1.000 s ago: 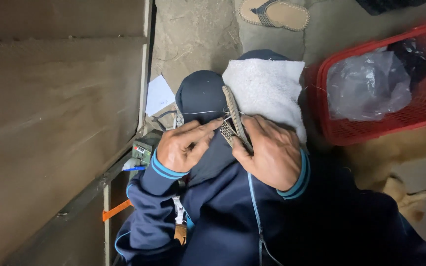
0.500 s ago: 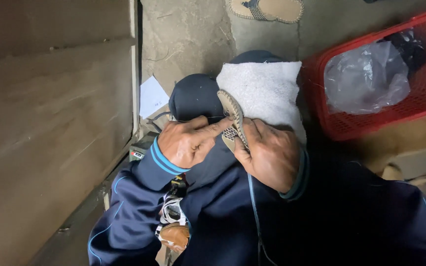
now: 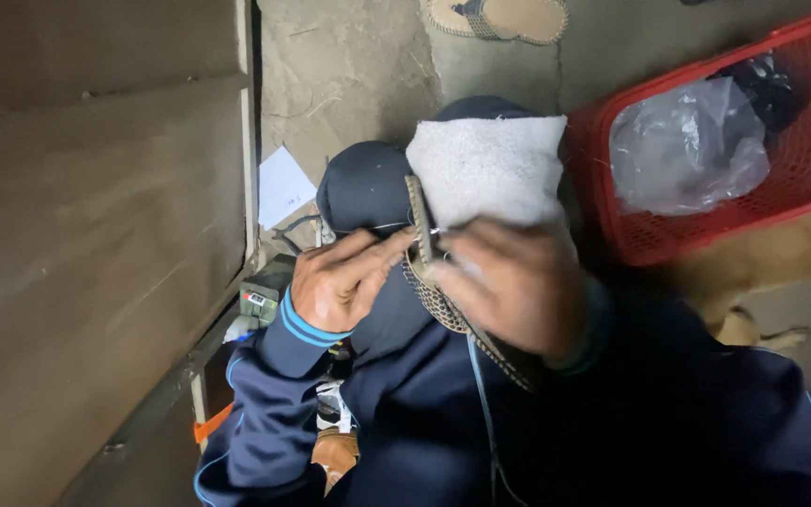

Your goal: The person sits on the floor and sews a woven sandal using a needle and thread. They repeatedly push the needle through the sandal's sole and pull the thread tight to secure the material.

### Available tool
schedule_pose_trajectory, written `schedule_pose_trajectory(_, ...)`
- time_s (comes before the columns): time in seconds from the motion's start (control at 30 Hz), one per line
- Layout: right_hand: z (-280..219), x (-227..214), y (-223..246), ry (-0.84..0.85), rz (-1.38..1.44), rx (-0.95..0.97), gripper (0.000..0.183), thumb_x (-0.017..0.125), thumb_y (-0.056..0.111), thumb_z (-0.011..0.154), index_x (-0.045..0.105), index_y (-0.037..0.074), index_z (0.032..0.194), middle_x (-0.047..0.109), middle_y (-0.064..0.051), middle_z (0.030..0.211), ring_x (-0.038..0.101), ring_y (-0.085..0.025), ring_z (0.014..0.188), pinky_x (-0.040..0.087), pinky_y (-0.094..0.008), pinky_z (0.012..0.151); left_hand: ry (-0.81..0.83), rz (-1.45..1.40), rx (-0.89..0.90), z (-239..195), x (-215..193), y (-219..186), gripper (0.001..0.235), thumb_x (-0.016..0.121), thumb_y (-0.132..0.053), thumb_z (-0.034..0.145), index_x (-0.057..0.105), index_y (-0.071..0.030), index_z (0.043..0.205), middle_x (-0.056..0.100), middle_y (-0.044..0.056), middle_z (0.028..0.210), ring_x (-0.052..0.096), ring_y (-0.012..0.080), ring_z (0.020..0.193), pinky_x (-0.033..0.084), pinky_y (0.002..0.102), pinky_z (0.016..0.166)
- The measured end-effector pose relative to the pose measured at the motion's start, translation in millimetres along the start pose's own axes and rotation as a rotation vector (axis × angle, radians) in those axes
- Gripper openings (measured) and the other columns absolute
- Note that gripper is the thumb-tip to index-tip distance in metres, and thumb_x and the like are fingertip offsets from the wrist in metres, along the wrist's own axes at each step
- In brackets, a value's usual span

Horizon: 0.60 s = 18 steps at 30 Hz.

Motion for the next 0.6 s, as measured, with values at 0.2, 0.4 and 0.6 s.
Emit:
schedule_pose_trajectory(0.2,8.1,-34.9,-25.8,-0.083,-0.124,-0.052,0.011,0.073,0.005,0.104,0.064,-0.001,0.106,0.061,-0.023,0.128,0.060,-0.045,0.107,0.047,-0.053,0.091,-0.076,0.177,0.047,-16.4,1.2,-4.5,0.034,0.042,-0.008,0.110,0.067,-0.008,0.132,0.058,0.008,0.096,0.061,0.0285,0.078,0.052,0.040,0.074)
schedule_pose_trajectory(0.4,-2.7,-4.4,-0.2,-0.079,-0.150,-0.190,0.009,0.076,0.018,0.098,0.074,0.012,0.093,0.061,-0.017,0.144,0.048,-0.043,0.139,0.045,-0.057,0.103,-0.023,0.283,0.028,-6.4,4.8,0.5,0.034,0.042,-0.008,0.107,0.067,-0.010,0.129,0.059,0.010,0.095,0.053,0.0320,0.077,0.046,0.043,0.073)
schedule_pose_trajectory(0.6,-9.5,-20.1,0.7,0.106,0.557,0.025,0.008,0.067,0.001,0.095,0.074,-0.002,0.096,0.071,-0.017,0.122,0.071,-0.024,0.110,0.053,-0.033,0.103,0.016,0.333,0.067,-3.5,16.3,0.8,0.040,0.046,0.000,0.099,0.065,-0.008,0.132,0.058,0.009,0.095,0.050,0.0297,0.078,0.045,0.042,0.072)
Point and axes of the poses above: each hand's wrist, its own z-axis towards the middle knuckle, its own x-axis out of the palm, y = z × x, the point moved 6 cm from there along z, towards the middle knuckle
